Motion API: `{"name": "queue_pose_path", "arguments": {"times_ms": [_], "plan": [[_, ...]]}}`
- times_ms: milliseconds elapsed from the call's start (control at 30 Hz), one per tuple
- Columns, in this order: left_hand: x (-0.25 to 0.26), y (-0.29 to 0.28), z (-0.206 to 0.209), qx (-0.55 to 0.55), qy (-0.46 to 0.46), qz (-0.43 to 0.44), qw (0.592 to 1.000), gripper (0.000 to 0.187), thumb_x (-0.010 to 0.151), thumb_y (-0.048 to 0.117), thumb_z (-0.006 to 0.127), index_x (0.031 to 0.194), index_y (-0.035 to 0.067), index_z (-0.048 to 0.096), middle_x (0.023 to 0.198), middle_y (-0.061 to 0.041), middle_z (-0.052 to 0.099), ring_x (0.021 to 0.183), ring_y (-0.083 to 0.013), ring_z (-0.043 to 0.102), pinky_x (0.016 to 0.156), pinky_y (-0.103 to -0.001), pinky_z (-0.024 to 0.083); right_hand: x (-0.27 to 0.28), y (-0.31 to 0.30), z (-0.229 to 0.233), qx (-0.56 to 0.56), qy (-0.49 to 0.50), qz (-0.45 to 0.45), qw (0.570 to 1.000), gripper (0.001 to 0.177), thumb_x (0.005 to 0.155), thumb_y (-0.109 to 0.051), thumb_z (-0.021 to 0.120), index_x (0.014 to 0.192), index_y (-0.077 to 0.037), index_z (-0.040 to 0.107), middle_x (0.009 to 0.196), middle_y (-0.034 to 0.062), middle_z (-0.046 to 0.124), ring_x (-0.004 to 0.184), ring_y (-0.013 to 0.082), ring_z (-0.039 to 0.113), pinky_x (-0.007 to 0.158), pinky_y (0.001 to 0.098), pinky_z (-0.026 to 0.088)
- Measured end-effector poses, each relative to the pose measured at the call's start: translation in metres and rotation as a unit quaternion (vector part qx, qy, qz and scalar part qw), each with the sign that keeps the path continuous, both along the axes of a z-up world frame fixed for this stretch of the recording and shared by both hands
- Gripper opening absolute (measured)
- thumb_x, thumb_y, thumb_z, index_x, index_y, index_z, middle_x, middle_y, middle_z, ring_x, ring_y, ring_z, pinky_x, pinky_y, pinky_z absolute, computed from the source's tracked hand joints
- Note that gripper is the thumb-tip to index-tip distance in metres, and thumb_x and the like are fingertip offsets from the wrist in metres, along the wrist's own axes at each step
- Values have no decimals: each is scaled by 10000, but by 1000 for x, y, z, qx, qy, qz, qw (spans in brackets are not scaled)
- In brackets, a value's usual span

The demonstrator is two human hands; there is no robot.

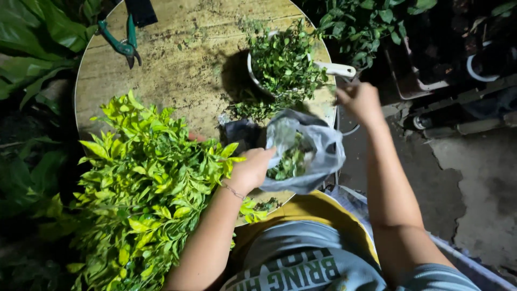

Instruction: Pick and sort green leafy plants into a plastic bag at a workspace.

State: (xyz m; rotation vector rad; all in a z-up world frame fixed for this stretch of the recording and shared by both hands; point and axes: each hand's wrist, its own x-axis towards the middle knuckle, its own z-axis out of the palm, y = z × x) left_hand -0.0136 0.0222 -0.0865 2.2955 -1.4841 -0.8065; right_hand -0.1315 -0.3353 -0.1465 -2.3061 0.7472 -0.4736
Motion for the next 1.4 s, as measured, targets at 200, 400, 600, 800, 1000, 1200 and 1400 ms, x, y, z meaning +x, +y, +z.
{"name": "queue_pose_path", "arguments": {"times_ms": [200, 400, 600, 800, 1000, 1200, 1400], "plan": [[-4, 4, -20, -15, 0, -20, 1000, 522, 783, -59, 603, 1292, 56, 641, 1085, -233, 700, 1044, -421, 659, 906, -506, 517, 73, 51, 10, 103, 68, 0, 992, 192, 885, -170, 745, 965, 4, 754, 632, 93, 644, 529, 175, 581, 537, 386, 481], [-4, 8, -12, -39, -1, -2, 999, 519, 792, -44, 594, 1300, 59, 625, 1090, -225, 696, 1039, -426, 657, 898, -500, 521, 147, 6, -56, 297, -93, -69, 948, 254, 900, -57, 601, 1138, -12, 676, 753, 27, 641, 556, 154, 584, 470, 324, 469], [-4, -5, 38, 64, 10, 59, 996, 373, 837, 110, 650, 1209, 112, 621, 1070, -203, 681, 1015, -419, 661, 863, -512, 527, 170, 23, -29, 401, -87, 86, 908, 260, 961, -191, 679, 1148, -13, 654, 889, -2, 768, 772, 100, 750, 521, 312, 559], [-4, -7, 66, 65, 5, 91, 994, 470, 847, 253, 729, 1281, 157, 576, 1227, -267, 559, 1028, -479, 632, 880, -522, 530, 109, 62, -25, 117, 5, 126, 985, 368, 999, -197, 791, 1340, -63, 755, 781, 248, 546, 622, 254, 445, 610, 408, 392], [-5, -11, 55, -7, -21, 97, 995, 603, 762, 213, 819, 1303, 173, 556, 1383, -248, 394, 1163, -544, 515, 948, -543, 485, 117, 80, -18, -124, 15, 354, 927, 728, 776, -361, 852, 1383, -59, 587, 915, 204, 716, 804, 369, 677, 719, 427, 525], [-3, -16, 47, -9, -5, 110, 994, 767, 779, 224, 832, 1371, -31, 416, 1377, -223, 424, 1224, -478, 523, 1008, -502, 474, 141, 80, -62, -231, 187, 304, 905, 441, 928, -217, 664, 1365, -162, 629, 928, 146, 741, 909, 342, 711, 845, 470, 487], [1, -15, 15, -91, 7, 119, 989, 852, 819, 246, 805, 1432, -107, 329, 1441, -281, 371, 1294, -470, 489, 1060, -460, 454, 120, 71, -2, -62, 9, 278, 958, 351, 761, -117, 781, 1111, -94, 769, 870, 185, 714, 740, 317, 672, 669, 412, 526]]}}
